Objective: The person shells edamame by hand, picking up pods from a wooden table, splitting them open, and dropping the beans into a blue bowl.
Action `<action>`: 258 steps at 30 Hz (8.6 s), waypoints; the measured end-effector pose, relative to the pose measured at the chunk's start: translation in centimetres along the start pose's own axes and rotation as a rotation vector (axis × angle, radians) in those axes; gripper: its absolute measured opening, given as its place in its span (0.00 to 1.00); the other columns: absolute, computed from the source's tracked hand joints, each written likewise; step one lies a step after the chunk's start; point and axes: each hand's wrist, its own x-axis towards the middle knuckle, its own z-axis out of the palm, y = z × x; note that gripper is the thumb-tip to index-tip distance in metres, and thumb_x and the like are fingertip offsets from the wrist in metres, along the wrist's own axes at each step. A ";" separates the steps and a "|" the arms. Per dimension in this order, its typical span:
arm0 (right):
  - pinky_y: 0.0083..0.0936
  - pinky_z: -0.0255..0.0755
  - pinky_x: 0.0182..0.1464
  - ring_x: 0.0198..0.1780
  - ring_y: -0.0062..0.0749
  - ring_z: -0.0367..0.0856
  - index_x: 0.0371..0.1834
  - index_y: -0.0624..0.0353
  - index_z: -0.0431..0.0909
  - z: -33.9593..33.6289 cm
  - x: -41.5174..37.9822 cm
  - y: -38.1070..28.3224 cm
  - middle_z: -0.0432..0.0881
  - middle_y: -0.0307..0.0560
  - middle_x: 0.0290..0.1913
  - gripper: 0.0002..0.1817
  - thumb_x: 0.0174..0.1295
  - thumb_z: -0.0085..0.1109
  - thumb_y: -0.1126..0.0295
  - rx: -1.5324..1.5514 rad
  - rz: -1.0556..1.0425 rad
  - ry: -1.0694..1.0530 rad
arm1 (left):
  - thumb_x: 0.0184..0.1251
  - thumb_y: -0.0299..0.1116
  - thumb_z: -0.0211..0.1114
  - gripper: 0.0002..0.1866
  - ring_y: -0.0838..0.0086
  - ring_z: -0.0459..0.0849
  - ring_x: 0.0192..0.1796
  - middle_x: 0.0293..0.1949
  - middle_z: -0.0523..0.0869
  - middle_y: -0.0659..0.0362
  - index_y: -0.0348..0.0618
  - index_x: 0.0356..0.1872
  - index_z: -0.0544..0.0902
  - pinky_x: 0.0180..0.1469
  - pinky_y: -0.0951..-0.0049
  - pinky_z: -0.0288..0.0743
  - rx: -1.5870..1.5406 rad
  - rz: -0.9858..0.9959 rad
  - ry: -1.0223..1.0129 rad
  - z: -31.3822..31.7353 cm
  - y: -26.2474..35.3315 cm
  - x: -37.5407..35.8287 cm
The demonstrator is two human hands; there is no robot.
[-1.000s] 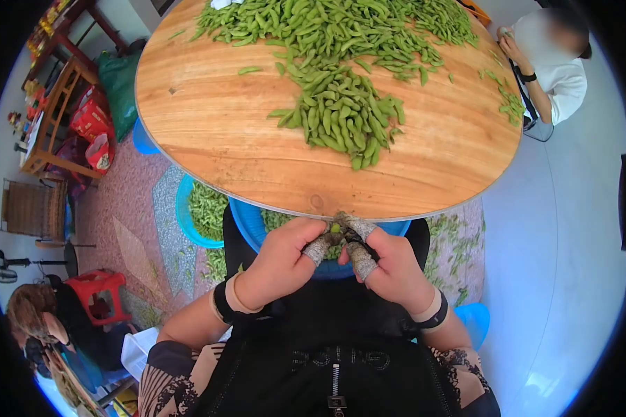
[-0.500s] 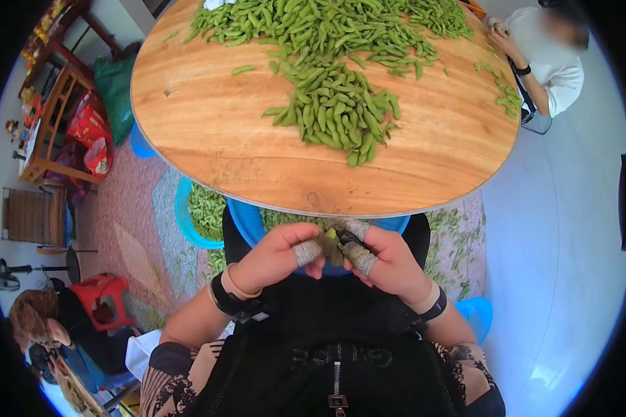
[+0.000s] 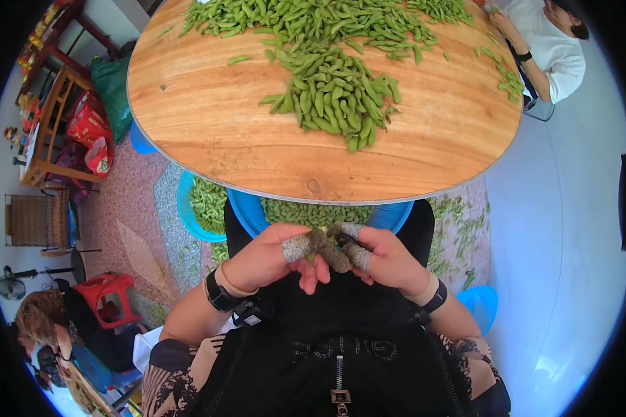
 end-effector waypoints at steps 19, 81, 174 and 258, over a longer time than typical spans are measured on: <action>0.48 0.75 0.35 0.35 0.60 0.81 0.44 0.63 0.78 -13.4 -8.9 7.0 0.82 0.64 0.35 0.13 0.56 0.56 0.72 -1.417 0.319 0.963 | 0.65 0.24 0.51 0.09 0.82 0.77 0.22 0.22 0.81 0.63 0.37 0.33 0.81 0.24 0.80 0.71 0.671 0.010 0.298 -0.6 -1.6 1.9; 0.16 0.74 0.26 0.23 0.18 0.77 0.62 0.60 0.69 0.9 1.3 -0.8 0.80 0.38 0.29 0.21 0.64 0.49 0.77 -0.595 -0.366 0.180 | 0.66 0.21 0.54 0.09 0.81 0.80 0.29 0.33 0.82 0.63 0.37 0.46 0.78 0.33 0.80 0.76 0.417 0.189 0.367 0.7 -0.3 1.2; 0.12 0.59 0.19 0.20 0.12 0.61 0.60 0.55 0.69 -0.4 -1.2 -2.3 0.70 0.33 0.26 0.16 0.71 0.45 0.71 0.337 -0.085 -0.056 | 0.62 0.26 0.63 0.09 0.76 0.80 0.24 0.28 0.82 0.59 0.36 0.43 0.80 0.25 0.78 0.72 0.500 0.155 0.190 1.8 1.8 2.2; 0.13 0.58 0.20 0.18 0.13 0.66 0.42 0.61 0.80 -0.1 0.5 -2.2 0.73 0.32 0.19 0.10 0.63 0.63 0.66 0.016 -0.090 0.197 | 0.72 0.38 0.54 0.16 0.73 0.86 0.32 0.35 0.85 0.54 0.35 0.51 0.74 0.32 0.74 0.78 1.542 0.499 0.471 -1.9 -2.7 -1.5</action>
